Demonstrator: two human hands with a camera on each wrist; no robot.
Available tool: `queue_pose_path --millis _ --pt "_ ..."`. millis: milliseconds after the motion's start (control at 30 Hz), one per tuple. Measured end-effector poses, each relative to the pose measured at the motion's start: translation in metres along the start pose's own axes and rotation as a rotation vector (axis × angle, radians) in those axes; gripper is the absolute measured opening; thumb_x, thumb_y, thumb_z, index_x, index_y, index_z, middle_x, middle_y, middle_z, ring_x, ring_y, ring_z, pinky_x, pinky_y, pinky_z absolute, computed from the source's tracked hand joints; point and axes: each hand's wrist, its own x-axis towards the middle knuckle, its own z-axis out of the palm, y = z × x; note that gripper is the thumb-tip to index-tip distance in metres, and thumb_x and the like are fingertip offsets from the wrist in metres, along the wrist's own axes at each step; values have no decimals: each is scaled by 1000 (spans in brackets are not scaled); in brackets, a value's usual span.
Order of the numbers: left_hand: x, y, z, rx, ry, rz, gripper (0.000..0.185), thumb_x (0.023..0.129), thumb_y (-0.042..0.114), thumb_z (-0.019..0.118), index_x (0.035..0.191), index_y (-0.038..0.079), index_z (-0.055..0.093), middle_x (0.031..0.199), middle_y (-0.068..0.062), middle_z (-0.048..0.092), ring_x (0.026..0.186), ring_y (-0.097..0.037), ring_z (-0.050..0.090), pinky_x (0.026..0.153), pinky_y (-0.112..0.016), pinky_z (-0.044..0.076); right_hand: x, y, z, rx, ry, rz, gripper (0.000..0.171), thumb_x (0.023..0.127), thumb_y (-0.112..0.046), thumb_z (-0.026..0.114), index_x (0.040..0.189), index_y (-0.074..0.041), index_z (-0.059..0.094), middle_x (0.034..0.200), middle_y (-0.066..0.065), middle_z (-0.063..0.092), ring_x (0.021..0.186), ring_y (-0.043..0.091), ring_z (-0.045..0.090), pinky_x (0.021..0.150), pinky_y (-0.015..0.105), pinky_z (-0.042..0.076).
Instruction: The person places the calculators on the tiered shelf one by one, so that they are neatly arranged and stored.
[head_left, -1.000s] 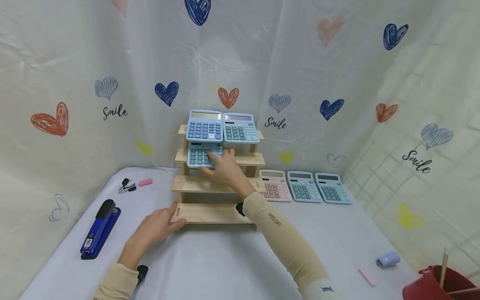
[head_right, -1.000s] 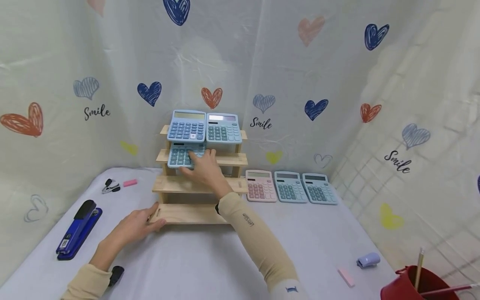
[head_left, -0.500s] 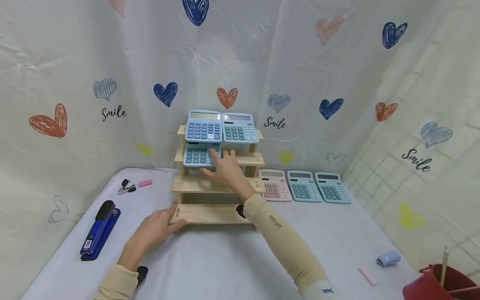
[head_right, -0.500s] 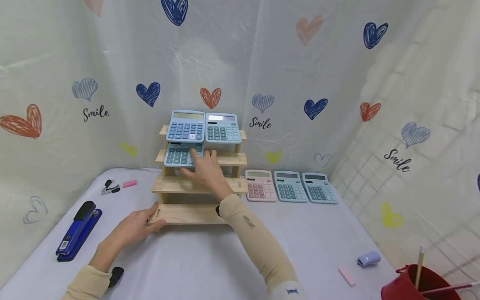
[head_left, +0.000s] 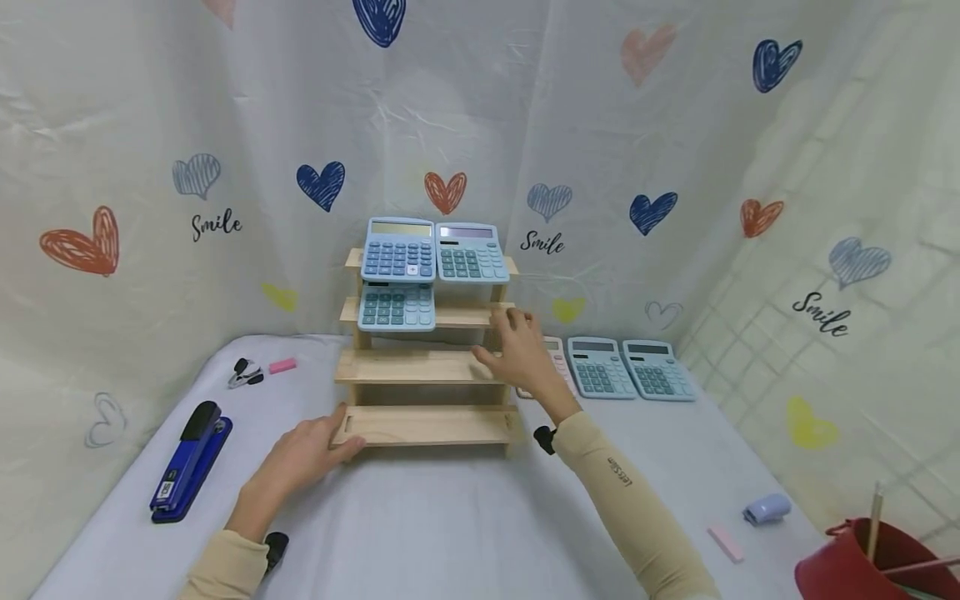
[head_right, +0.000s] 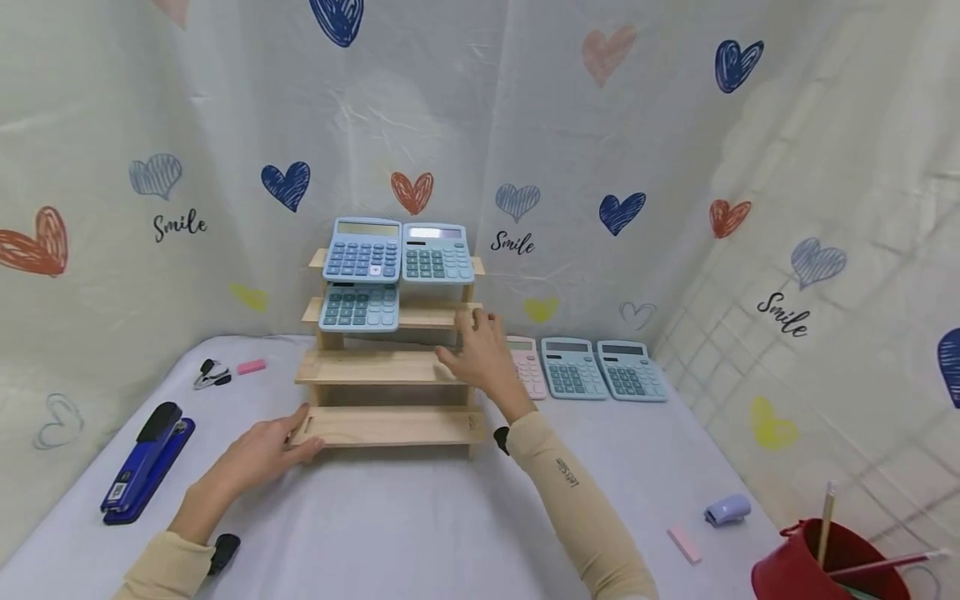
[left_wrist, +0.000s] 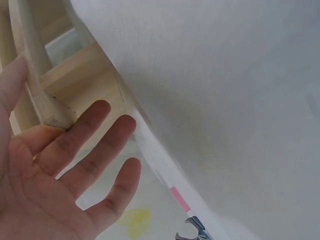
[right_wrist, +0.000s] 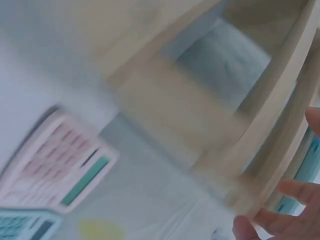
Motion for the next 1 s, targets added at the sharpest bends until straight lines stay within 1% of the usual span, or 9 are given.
queue_pose_path --millis 167,267,367,467,567,667,833,900,1000 --pt "0 -1 -2 1 5 3 80 95 48 64 150 -5 39 131 -31 62 89 -25 61 77 -50 52 -16 46 -10 39 -7 88 77 95 -50 59 155 -9 35 155 28 33 142 51 26 113 69 25" --pt "0 -3 -4 6 2 -3 81 95 49 64 151 -5 39 131 -31 62 87 -24 60 73 -46 51 -22 71 -6 47 -23 147 79 94 -47 59 155 -5 33 154 31 35 139 54 30 111 70 27" --pt "0 -5 -5 14 2 -6 82 95 50 64 151 -5 38 131 -30 62 84 -22 58 69 -41 49 -24 92 7 -1 -102 208 80 95 -47 58 155 -1 32 151 35 37 136 57 33 109 69 31" --pt "1 -7 -6 18 2 0 82 95 50 64 151 -5 38 129 -30 63 84 -22 58 69 -40 48 -24 106 24 -61 -218 252 81 96 -49 57 154 1 32 148 40 39 135 61 36 109 69 34" --pt "2 -9 -4 1 1 5 82 95 50 63 151 -5 38 131 -30 62 88 -24 60 73 -45 51 -22 114 40 -93 -315 281 85 95 -54 56 154 3 33 147 43 40 136 62 35 111 69 31" --pt "2 -9 -1 -16 -3 9 83 96 50 63 151 -5 37 133 -31 61 95 -26 63 79 -50 52 -18 118 50 -92 -377 313 92 93 -60 56 155 4 30 148 43 38 139 63 30 113 71 27" --pt "1 -8 2 -16 -5 7 83 95 51 63 151 -5 37 135 -30 60 97 -27 64 80 -51 52 -12 119 57 -52 -418 383 103 87 -65 62 156 2 26 150 44 33 139 64 28 109 73 31" --pt "1 -7 3 -12 -3 4 83 95 51 63 152 -4 38 135 -30 60 96 -26 64 80 -50 52 -10 118 59 -39 -423 401 104 85 -66 64 156 0 27 150 45 31 139 64 27 109 73 31" --pt "1 -6 3 -3 8 4 82 95 51 63 151 -4 38 135 -29 61 102 -29 66 82 -52 53 -4 118 62 -41 -426 401 103 83 -68 65 154 -2 31 150 45 32 140 67 23 110 75 27"
